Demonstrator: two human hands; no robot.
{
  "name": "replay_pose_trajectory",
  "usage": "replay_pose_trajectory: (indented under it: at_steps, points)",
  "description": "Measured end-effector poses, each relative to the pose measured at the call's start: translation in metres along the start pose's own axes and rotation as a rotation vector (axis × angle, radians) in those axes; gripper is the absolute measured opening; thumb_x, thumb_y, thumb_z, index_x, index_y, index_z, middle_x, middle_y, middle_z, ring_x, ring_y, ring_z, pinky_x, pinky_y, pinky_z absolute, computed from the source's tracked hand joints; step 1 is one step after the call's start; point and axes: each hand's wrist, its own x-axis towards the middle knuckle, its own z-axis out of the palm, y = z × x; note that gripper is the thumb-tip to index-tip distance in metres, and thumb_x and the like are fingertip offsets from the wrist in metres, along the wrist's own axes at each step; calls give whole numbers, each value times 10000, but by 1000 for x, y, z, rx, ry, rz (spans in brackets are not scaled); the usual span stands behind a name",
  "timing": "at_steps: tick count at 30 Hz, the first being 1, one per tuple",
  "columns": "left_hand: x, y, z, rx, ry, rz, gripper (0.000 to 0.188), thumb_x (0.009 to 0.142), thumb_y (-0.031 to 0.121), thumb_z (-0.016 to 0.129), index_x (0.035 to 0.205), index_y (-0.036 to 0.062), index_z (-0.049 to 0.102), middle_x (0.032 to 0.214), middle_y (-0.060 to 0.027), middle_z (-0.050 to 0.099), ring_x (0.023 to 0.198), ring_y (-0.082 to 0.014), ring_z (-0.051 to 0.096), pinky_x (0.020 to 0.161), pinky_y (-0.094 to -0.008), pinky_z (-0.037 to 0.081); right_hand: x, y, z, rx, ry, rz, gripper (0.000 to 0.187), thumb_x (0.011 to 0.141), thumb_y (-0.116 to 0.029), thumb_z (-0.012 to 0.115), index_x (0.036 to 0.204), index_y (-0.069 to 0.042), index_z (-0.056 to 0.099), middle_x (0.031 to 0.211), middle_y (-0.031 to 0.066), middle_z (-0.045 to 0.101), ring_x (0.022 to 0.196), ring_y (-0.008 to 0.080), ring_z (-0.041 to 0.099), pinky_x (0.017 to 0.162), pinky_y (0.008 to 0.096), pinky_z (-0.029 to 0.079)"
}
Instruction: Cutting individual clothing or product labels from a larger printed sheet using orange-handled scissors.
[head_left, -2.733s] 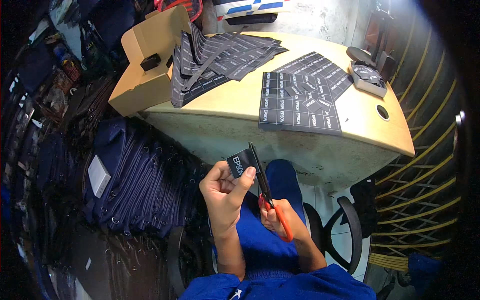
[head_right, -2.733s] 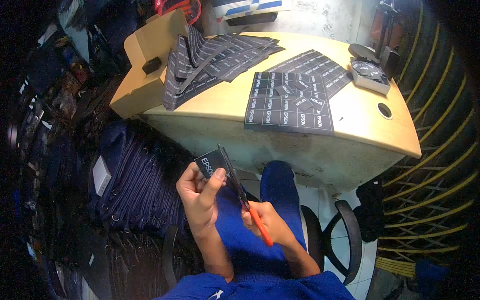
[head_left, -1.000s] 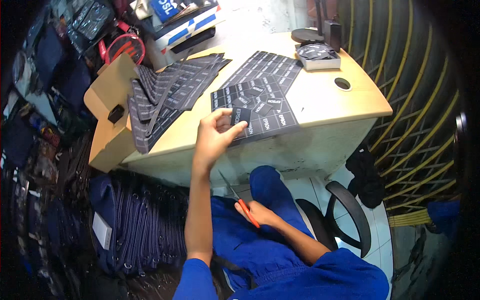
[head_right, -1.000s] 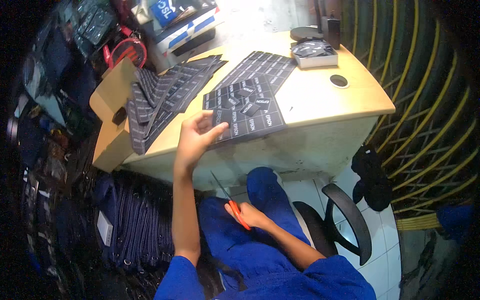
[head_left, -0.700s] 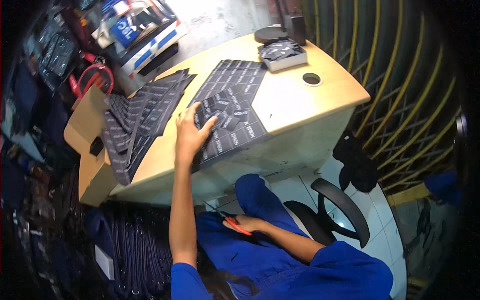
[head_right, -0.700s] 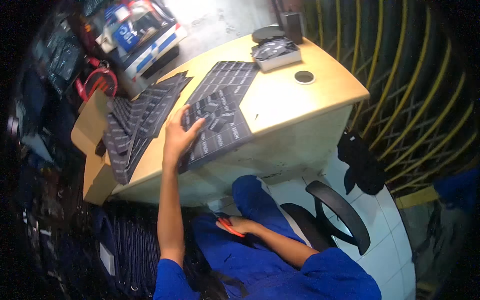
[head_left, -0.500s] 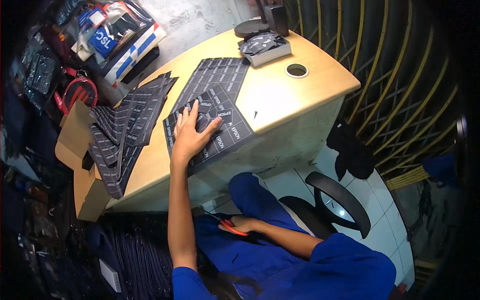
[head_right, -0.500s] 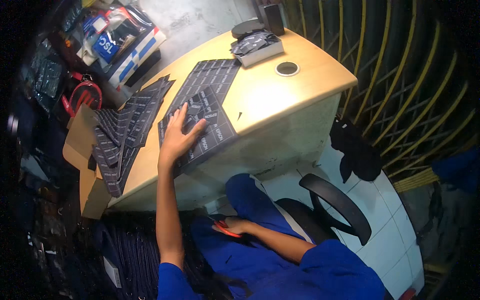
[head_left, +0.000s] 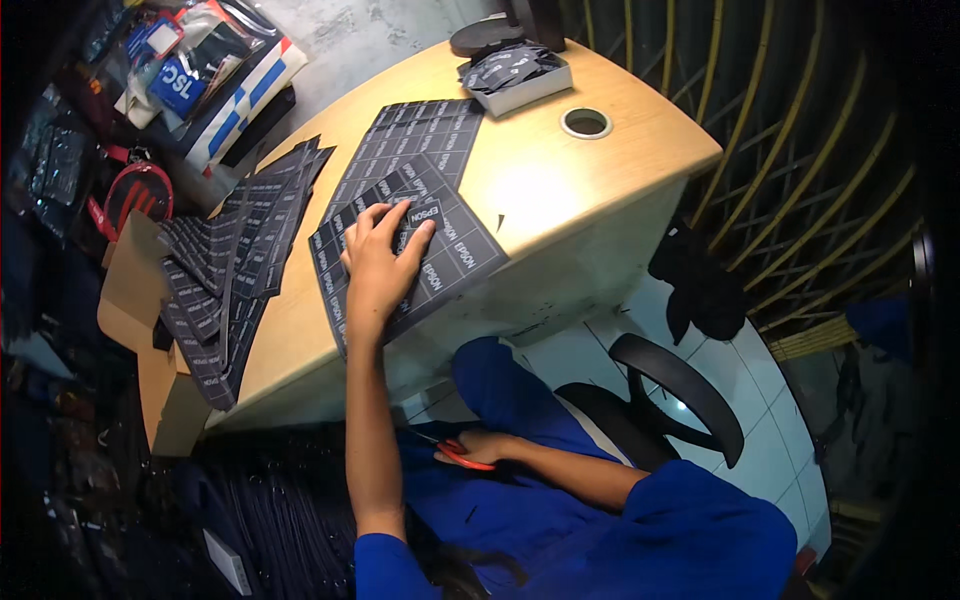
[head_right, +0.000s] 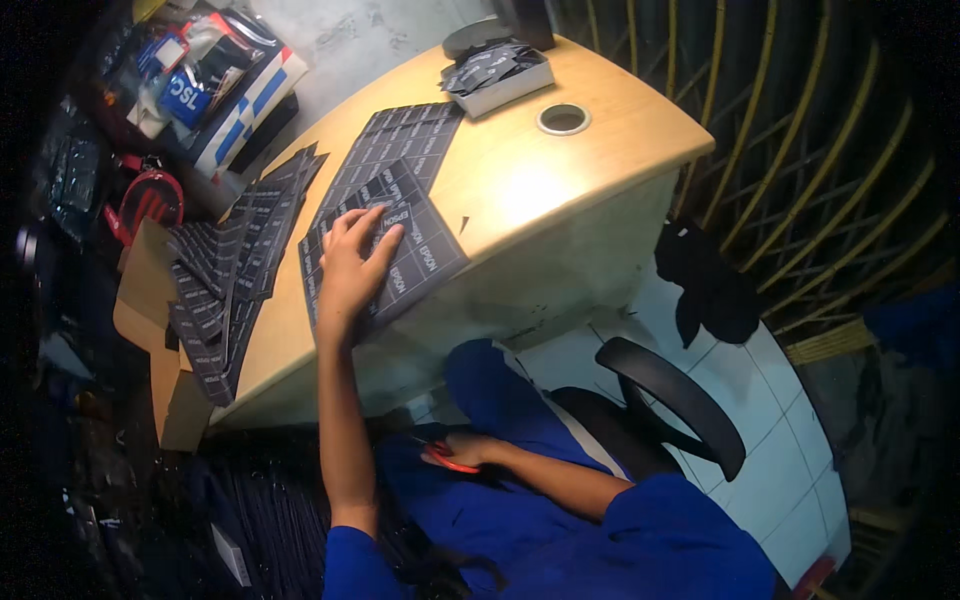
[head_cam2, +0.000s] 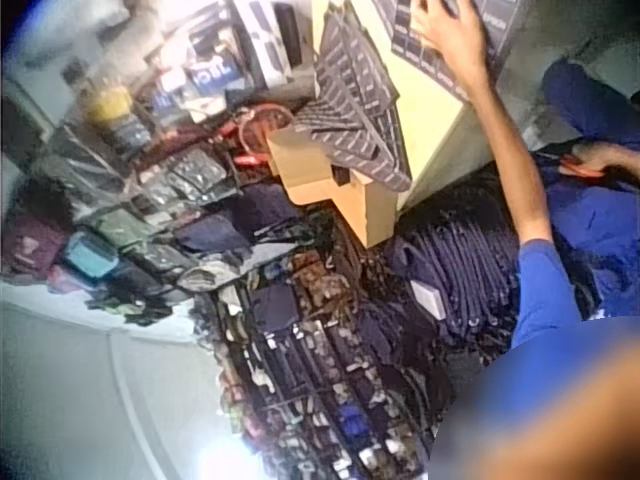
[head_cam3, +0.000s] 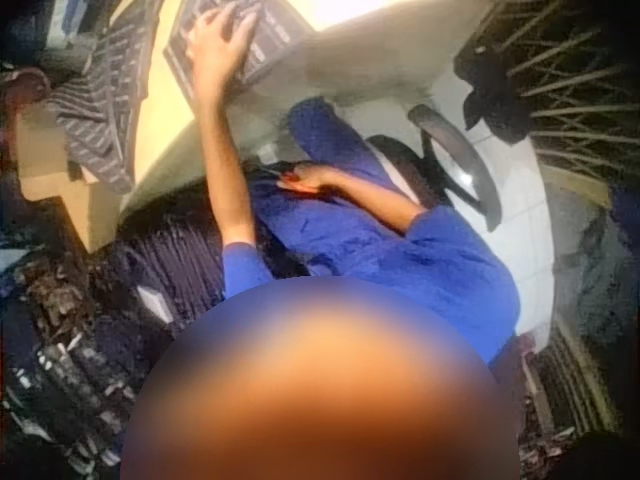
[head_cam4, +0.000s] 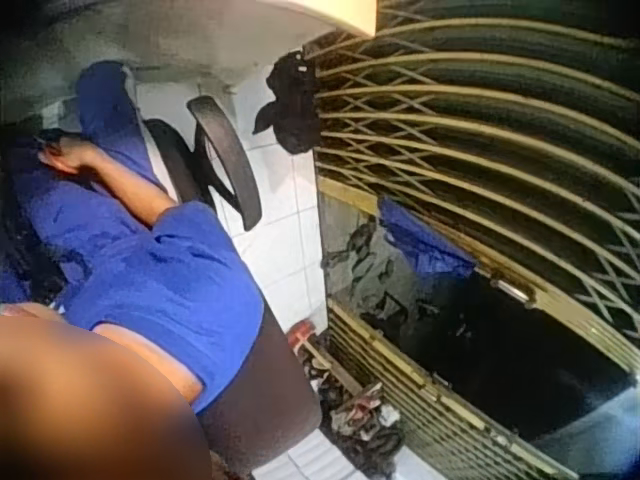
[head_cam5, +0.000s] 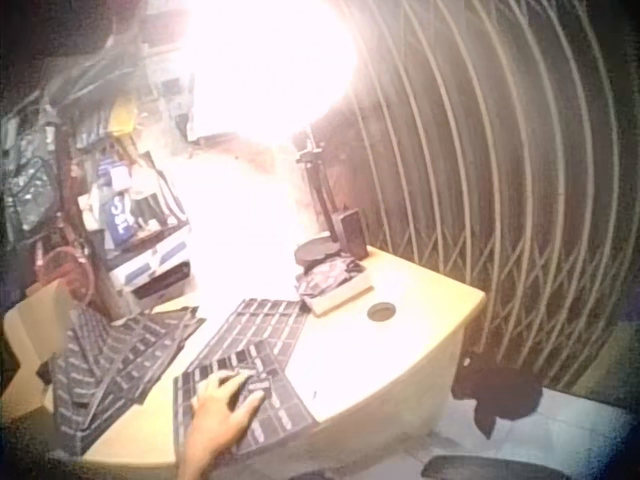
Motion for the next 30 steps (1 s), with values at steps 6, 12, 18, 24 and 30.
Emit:
replay_pose_trajectory:
  at_steps: [6,12,18,24,30]
  points:
    - [0,-4,-2,-90,86,35,318,821,243,619,1045,17,613,1011,-157,582,909,-275,553,804,-342,423,-6,-9,-4,18,24,20,728,801,-669,466,733,43,600,655,208,571,630,334,566,638,422,434]
    - [2,-8,-4,-173,80,41,264,835,155,582,1025,-27,591,943,-187,614,823,-288,592,749,-343,444,-2,2,3,-19,78,-92,772,828,-673,407,551,40,511,498,194,484,472,320,494,515,425,405]
    - [3,-18,-3,-125,92,45,204,842,107,552,992,-29,580,883,-210,596,804,-324,586,730,-377,444,-3,-9,-2,-67,-41,48,777,787,-704,439,690,51,596,642,220,565,613,352,554,618,432,434]
    - [8,-23,-5,-185,101,20,184,867,104,527,966,-46,565,872,-219,588,789,-352,582,711,-388,446,5,7,6,-102,-22,-7,770,792,-703,428,683,42,595,646,213,572,615,351,561,601,428,429]
    - [32,-6,-9,-465,89,-99,174,889,139,526,919,-22,585,616,6,496,565,-54,415,505,-250,344,-5,-5,-8,-117,-21,6,753,801,-692,422,706,33,599,671,210,581,635,359,565,614,422,421]
